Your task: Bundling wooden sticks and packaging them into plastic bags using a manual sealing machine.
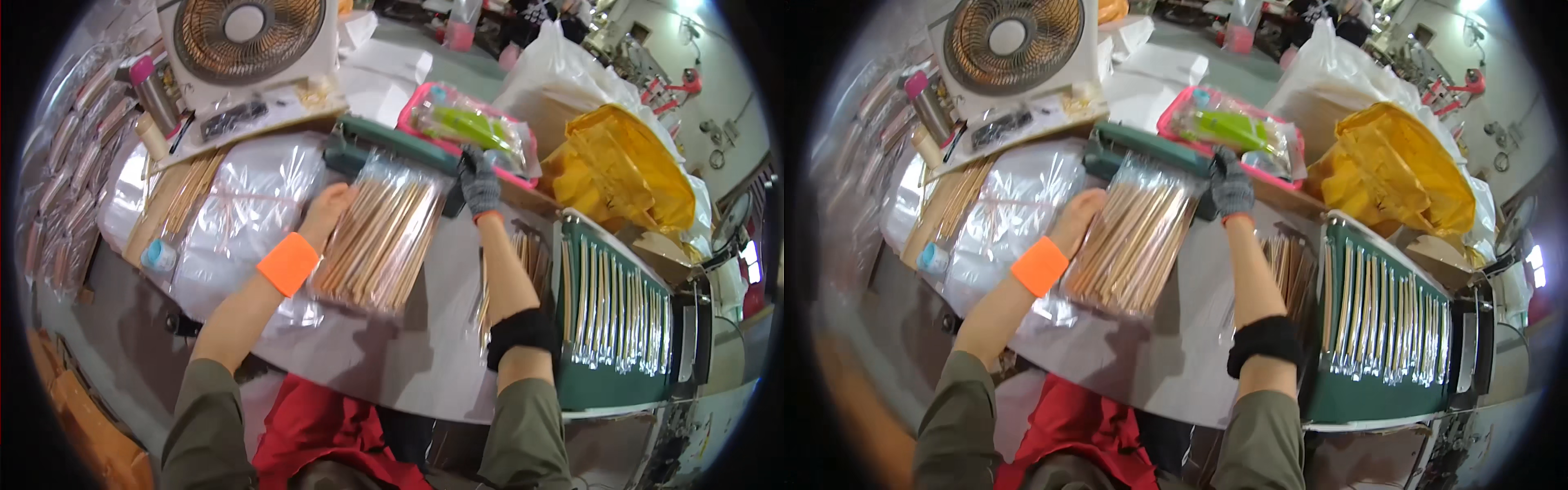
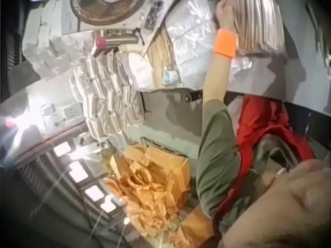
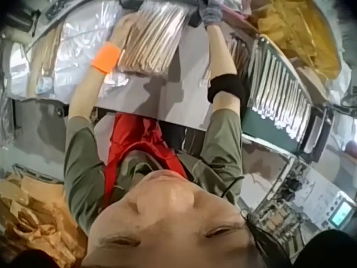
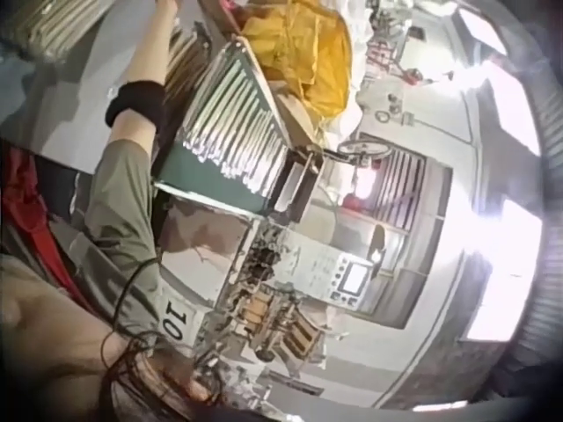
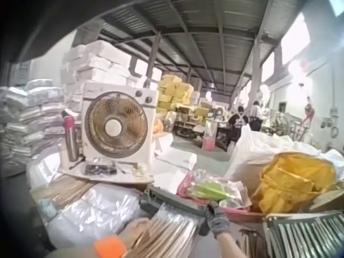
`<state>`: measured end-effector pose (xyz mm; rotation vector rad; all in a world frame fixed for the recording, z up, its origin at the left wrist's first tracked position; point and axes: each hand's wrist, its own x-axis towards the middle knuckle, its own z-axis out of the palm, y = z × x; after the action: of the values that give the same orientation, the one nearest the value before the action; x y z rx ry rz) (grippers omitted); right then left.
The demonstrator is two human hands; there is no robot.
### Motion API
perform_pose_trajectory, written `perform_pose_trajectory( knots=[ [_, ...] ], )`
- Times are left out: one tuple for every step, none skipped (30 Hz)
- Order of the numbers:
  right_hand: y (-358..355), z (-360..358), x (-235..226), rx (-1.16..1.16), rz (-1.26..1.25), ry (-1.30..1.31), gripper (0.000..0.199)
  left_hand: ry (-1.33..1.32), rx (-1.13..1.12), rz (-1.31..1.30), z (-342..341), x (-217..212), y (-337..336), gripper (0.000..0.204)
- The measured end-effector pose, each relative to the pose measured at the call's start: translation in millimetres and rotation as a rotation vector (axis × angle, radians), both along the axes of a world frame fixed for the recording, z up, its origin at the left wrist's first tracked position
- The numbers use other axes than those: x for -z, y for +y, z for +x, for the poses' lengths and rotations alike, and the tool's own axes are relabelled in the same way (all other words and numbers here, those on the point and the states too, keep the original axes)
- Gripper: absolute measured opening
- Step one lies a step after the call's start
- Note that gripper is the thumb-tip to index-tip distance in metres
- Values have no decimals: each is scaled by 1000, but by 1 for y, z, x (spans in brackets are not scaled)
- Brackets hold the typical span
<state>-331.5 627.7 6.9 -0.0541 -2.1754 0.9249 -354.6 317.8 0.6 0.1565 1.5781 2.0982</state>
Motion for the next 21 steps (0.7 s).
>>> perform_pose_trajectory(
  knots=[
    [-17,0,-10,72,5,-112,25,162,-130,41,18,-5,-26,43],
    [-4,3,-7,120,62,-113,25,147,-97,-39,40,-23,-43,39],
    [-5,6,-3,102,51,-127,25,126,-90,-130,67,-36,-73,35],
    [-13,4,-3,139,103,-115,28,115,51,-188,92,-40,-115,33],
    [-18,4,-2,182,160,-103,31,97,200,-237,121,-42,-154,30],
    [-31,4,-7,195,170,-179,30,86,327,-348,162,-49,-188,29],
    [-35,13,-13,222,197,-269,32,198,554,-633,192,-69,-211,27],
    [-23,14,-14,231,535,-307,45,78,737,-718,223,-76,-242,38],
    [9,16,-14,287,746,-228,48,46,722,-716,254,-75,-267,38],
    [-47,6,-33,308,327,-578,50,289,657,-1051,294,-68,-301,46],
    [-17,7,-31,273,280,-493,50,607,640,-1345,322,-61,-322,54],
    [-4,6,-30,172,130,-413,55,568,522,-1389,341,-56,-340,68],
    [-8,6,-28,80,-18,-333,61,526,496,-1400,352,-56,-348,68],
    [-34,6,-17,40,-18,-338,61,589,392,-1411,355,-57,-349,67],
    [-60,9,-4,221,90,-228,71,663,287,-1419,356,-57,-348,66],
    [-78,16,9,419,189,-106,81,732,260,-1413,355,-51,-343,65],
    [-92,22,13,91,0,-198,91,816,237,-1395,349,-44,-337,65],
    [-97,33,36,-16,-364,-262,88,914,222,-1385,339,-35,-330,62],
    [-169,51,22,35,-454,-491,83,942,185,-1445,341,-25,-331,59],
    [-191,66,18,65,-716,-523,78,1009,153,-1466,331,-18,-323,56],
    [-203,81,17,92,-866,-670,69,1073,118,-1495,318,-10,-320,53]
  ],
)
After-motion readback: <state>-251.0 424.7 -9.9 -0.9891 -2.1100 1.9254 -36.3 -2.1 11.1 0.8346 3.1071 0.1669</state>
